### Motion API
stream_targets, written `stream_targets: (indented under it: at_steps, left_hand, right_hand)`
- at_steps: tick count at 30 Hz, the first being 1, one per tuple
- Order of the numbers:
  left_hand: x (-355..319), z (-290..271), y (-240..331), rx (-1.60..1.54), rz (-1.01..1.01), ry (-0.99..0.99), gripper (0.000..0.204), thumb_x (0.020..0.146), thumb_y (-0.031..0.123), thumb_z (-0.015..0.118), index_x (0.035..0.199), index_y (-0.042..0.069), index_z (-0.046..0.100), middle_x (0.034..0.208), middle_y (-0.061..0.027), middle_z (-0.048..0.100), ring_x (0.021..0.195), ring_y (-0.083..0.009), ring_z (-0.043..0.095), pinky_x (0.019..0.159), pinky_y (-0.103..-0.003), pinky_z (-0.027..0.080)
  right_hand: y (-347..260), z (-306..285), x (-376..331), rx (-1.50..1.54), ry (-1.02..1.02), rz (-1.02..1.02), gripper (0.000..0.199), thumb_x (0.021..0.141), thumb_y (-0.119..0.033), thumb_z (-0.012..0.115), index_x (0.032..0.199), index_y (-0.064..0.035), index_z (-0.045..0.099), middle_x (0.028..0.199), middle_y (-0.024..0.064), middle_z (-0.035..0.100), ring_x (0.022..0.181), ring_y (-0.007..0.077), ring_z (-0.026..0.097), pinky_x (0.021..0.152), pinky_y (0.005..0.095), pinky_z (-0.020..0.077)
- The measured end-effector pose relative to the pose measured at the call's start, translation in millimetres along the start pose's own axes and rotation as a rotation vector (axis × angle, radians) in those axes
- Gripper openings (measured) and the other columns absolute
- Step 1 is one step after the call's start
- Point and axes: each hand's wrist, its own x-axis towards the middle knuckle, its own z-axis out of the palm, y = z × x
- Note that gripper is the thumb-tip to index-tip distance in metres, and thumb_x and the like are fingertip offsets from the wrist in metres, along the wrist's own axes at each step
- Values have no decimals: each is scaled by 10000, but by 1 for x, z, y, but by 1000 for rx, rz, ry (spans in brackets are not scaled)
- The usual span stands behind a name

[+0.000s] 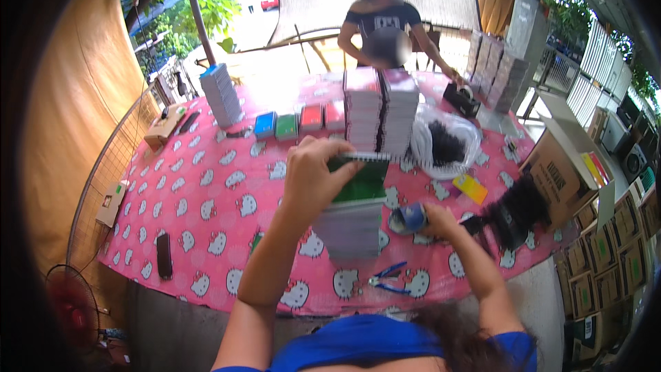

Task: The person assembles spiral-bound notebooks by inserting plastic coils into the pre-punched holes of notebook stacks and trimming the excess coil with pliers.

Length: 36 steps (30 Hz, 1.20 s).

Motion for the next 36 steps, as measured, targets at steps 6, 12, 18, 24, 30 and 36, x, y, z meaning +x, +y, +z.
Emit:
stream_targets:
  at_steps: [6, 12, 18, 24, 30, 36]
  left_hand:
    - [1, 4, 2, -6, -99, -10, 274, 657, 230, 815, 834, 53, 705, 793, -68, 636, 748, -160, 600, 693, -291, 475]
    - [7, 12, 2, -66, -99, -13, 327, 650, 196, 813, 908, 52, 672, 774, -53, 633, 717, -124, 608, 666, -271, 481]
    - [12, 16, -1, -92, -158, -44, 401, 651, 177, 812, 982, 50, 623, 756, -39, 645, 703, -102, 617, 654, -250, 486]
    - [13, 12, 1, -174, -232, -81, 395, 657, 148, 811, 989, 46, 620, 801, -46, 664, 746, -103, 636, 682, -247, 500]
    - [10, 7, -9, -113, -47, 3, 410, 672, 132, 803, 1025, 35, 617, 930, -66, 652, 862, -133, 623, 761, -274, 493]
    - [-11, 10, -22, -696, -421, 92, 402, 749, -3, 738, 1114, 26, 573, 1013, -60, 611, 925, -122, 584, 800, -267, 484]
  right_hand:
    - [-50, -134, 36, 1171, 512, -239, 574, 633, -98, 736, 1124, 24, 465, 1068, 176, 630, 1030, 278, 617, 895, 417, 488]
    - [-96, -213, 35, 534, 308, -454, 567, 684, 1, 645, 1230, 13, 494, 1177, 156, 598, 1073, 326, 598, 893, 406, 513]
    - [-98, -212, 29, 252, 389, -561, 564, 632, 5, 739, 1165, 2, 557, 1075, 131, 647, 938, 261, 647, 835, 351, 521]
    - [-105, -224, 36, 641, 336, -585, 563, 572, 19, 644, 1133, 7, 597, 955, 108, 684, 888, 198, 662, 769, 284, 530]
    - [-125, -227, 42, 293, 384, -532, 587, 545, -34, 651, 1129, -18, 594, 969, 78, 665, 837, 171, 627, 729, 298, 509]
    - [-139, -233, 38, 681, 223, -719, 576, 540, -10, 643, 1111, 28, 576, 953, 128, 655, 813, 212, 643, 678, 322, 521]
